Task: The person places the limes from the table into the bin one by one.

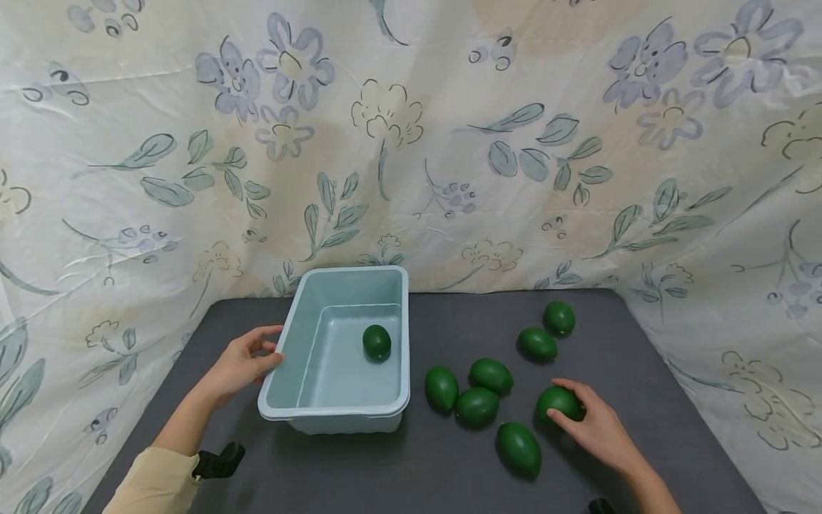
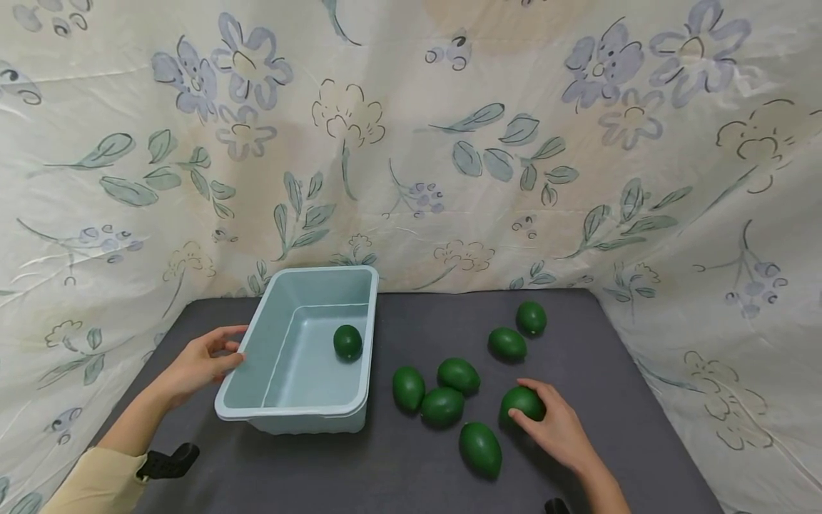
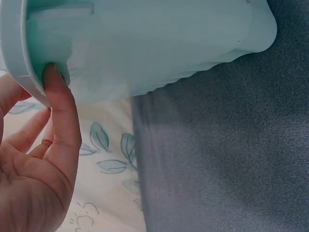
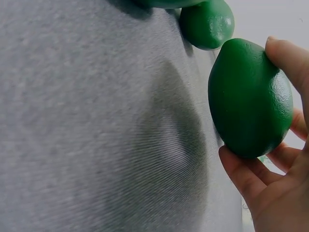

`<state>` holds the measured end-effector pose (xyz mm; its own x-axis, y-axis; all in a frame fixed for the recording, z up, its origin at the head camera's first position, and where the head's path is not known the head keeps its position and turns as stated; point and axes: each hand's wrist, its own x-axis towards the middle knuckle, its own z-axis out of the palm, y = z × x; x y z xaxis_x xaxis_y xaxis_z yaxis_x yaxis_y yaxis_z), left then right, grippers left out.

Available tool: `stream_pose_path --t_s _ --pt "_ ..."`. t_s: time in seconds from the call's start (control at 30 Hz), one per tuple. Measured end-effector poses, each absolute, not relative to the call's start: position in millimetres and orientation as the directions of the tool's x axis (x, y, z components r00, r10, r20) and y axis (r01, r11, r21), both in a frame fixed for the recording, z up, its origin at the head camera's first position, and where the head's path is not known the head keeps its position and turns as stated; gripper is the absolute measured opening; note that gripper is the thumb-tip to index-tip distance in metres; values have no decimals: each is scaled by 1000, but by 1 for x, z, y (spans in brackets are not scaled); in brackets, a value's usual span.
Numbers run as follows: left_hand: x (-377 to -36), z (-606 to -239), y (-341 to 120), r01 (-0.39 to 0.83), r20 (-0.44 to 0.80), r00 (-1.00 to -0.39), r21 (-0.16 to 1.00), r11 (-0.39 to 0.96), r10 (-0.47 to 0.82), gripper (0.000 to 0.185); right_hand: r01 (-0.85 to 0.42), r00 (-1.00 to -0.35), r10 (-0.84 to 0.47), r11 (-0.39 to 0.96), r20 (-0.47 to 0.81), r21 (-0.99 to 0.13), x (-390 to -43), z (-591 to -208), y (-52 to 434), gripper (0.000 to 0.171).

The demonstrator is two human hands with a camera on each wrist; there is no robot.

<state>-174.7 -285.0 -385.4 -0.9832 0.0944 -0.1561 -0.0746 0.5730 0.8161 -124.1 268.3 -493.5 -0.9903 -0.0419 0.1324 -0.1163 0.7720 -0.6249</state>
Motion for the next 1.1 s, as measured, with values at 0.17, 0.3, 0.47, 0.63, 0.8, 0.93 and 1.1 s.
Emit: stream_pose_path --t_s 0.17,0.3,0.47,0.63,0.8,0.93,1.1 --pt "-175 -386 -286 -80 -163 -982 817 572 96 60 -133 -988 -54 771 144 -623 -128 -488 266 59" --pt "-175 -386 -286 -83 -166 -982 817 571 95 60 -149 -986 -67 766 154 -625 -132 -484 262 60" --pt "-174 -386 -285 -82 -165 -982 818 570 95 60 -175 -982 -90 751 165 -637 -138 -478 257 59" --pt "-174 -385 -285 -87 -168 -981 820 566 93 59 -209 -976 -117 730 182 -651 -144 -471 251 59" --pt "-174 -385 -285 -85 -168 -981 822 563 98 60 -234 -971 -134 714 199 -660 -151 -463 244 58" --pt "-174 -385 -286 -78 -163 -981 825 560 102 60 -253 -966 -148 696 210 -672 -155 -457 239 57" --pt "-173 -385 -285 -81 -161 -982 829 553 97 60 -281 -959 -172 679 224 -679 -162 -453 234 56"
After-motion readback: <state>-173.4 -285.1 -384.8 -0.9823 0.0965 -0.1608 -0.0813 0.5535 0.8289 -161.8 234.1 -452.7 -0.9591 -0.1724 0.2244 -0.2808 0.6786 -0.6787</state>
